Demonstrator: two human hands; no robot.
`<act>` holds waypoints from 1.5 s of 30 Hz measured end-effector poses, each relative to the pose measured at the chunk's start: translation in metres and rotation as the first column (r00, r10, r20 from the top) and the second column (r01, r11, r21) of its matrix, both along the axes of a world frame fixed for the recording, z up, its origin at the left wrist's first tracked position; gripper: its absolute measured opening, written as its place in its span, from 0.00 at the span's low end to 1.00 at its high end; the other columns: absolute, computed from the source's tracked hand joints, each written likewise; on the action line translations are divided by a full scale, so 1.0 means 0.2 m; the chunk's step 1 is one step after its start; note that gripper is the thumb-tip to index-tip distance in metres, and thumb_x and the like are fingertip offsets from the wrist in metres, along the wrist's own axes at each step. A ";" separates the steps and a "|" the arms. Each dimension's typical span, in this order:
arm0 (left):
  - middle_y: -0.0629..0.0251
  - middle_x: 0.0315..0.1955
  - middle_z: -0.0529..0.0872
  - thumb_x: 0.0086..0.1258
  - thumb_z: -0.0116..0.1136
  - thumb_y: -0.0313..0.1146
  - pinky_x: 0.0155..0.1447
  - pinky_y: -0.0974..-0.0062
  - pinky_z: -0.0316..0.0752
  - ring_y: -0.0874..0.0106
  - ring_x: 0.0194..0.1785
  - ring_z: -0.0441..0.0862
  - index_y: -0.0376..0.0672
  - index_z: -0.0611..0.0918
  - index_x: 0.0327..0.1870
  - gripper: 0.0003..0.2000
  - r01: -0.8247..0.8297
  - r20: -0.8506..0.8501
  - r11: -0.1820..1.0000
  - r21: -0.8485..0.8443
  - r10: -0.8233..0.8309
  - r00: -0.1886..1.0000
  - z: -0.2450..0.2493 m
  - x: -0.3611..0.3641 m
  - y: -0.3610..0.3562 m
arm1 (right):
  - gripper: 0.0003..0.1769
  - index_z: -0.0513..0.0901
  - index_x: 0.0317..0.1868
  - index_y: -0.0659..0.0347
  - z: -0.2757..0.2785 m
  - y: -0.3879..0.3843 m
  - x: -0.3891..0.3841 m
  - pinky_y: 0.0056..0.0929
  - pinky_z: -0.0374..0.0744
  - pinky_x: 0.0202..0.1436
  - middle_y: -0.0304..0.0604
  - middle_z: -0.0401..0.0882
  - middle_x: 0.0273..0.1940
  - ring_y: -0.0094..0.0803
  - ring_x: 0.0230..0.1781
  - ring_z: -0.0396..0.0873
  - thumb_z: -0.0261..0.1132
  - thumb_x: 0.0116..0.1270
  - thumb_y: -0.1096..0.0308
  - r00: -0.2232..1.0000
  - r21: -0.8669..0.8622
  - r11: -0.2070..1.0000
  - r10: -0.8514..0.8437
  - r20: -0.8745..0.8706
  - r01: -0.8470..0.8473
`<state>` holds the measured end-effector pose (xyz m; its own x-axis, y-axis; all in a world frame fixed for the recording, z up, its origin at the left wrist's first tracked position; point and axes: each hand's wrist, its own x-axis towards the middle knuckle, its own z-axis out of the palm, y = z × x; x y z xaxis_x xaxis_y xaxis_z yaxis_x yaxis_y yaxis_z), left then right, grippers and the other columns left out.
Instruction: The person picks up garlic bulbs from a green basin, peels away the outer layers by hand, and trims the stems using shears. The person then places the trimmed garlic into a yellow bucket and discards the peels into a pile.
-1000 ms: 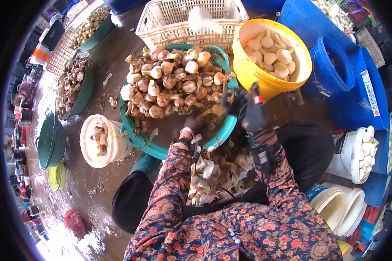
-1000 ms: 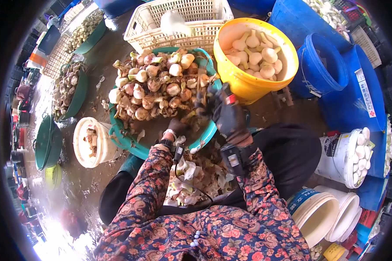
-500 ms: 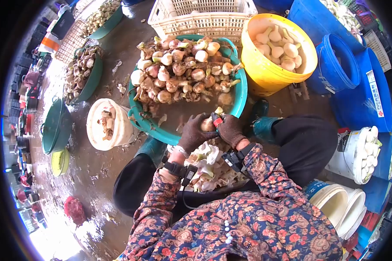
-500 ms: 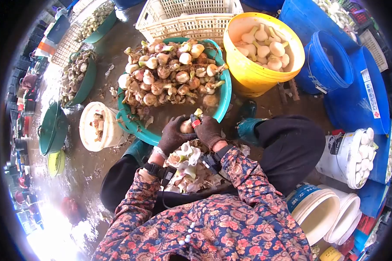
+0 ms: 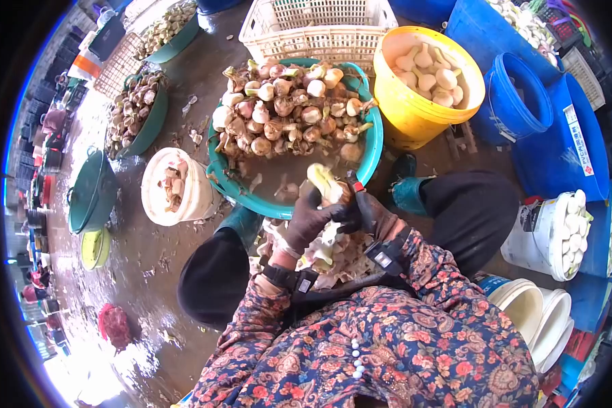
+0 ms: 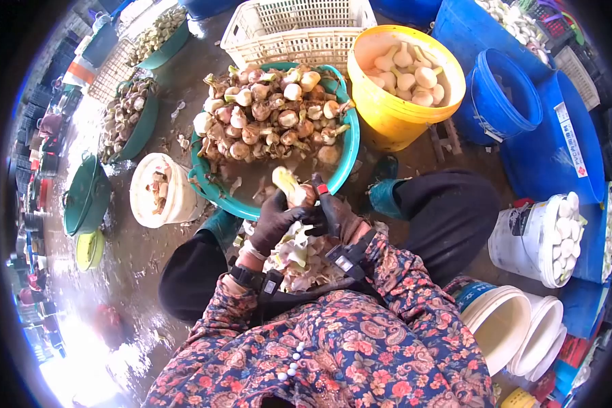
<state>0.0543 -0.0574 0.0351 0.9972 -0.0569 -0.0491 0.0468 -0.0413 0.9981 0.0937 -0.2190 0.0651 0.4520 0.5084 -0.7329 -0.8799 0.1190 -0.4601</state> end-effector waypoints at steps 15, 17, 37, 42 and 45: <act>0.63 0.36 0.85 0.66 0.58 0.30 0.42 0.79 0.75 0.76 0.36 0.80 0.32 0.80 0.46 0.12 -0.292 -0.497 0.921 -0.259 0.132 0.858 0.01 -0.07 0.13 | 0.26 0.71 0.56 0.63 -0.11 0.00 0.03 0.25 0.74 0.53 0.41 0.74 0.51 0.25 0.49 0.73 0.68 0.56 0.70 0.775 0.064 0.952 0.204 0.598 -0.301; 0.64 0.40 0.84 0.68 0.54 0.29 0.44 0.79 0.75 0.76 0.39 0.80 0.33 0.77 0.51 0.14 -0.249 -0.476 0.901 -0.356 0.054 0.878 0.01 -0.09 0.16 | 0.33 0.66 0.60 0.63 -0.02 0.00 0.02 0.28 0.72 0.58 0.43 0.70 0.55 0.29 0.55 0.70 0.69 0.54 0.70 0.771 0.302 0.913 0.021 0.637 -0.274; 0.70 0.28 0.81 0.59 0.64 0.47 0.38 0.80 0.71 0.79 0.33 0.75 0.37 0.81 0.37 0.19 0.141 -0.146 0.936 -0.322 -0.196 0.970 0.10 -0.28 0.28 | 0.13 0.82 0.41 0.60 -0.44 -0.01 0.06 0.24 0.77 0.36 0.36 0.80 0.35 0.25 0.34 0.78 0.61 0.63 0.61 0.879 0.096 0.879 -0.473 0.054 0.467; 0.68 0.28 0.82 0.55 0.67 0.46 0.39 0.81 0.72 0.79 0.32 0.77 0.33 0.81 0.35 0.21 0.462 -0.359 0.804 -0.374 -0.585 0.728 0.30 -0.29 0.39 | 0.15 0.82 0.37 0.54 -0.47 -0.02 0.10 0.24 0.71 0.23 0.32 0.79 0.28 0.22 0.23 0.75 0.60 0.62 0.52 0.912 0.096 0.909 -0.410 0.031 0.405; 0.62 0.40 0.82 0.53 0.69 0.42 0.44 0.77 0.74 0.76 0.41 0.77 0.35 0.76 0.51 0.27 0.444 -0.347 0.896 0.023 -0.410 0.844 0.30 -0.23 0.32 | 0.16 0.82 0.35 0.52 -0.29 -0.02 0.06 0.22 0.66 0.17 0.30 0.77 0.22 0.21 0.16 0.70 0.60 0.62 0.49 0.932 0.080 0.930 -0.353 -0.080 0.359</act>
<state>0.0090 0.0065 0.0953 0.8010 -0.4510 -0.3937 0.3223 -0.2294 0.9184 0.1063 -0.2221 0.0071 0.5701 0.3891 -0.7235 -0.7987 0.4687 -0.3773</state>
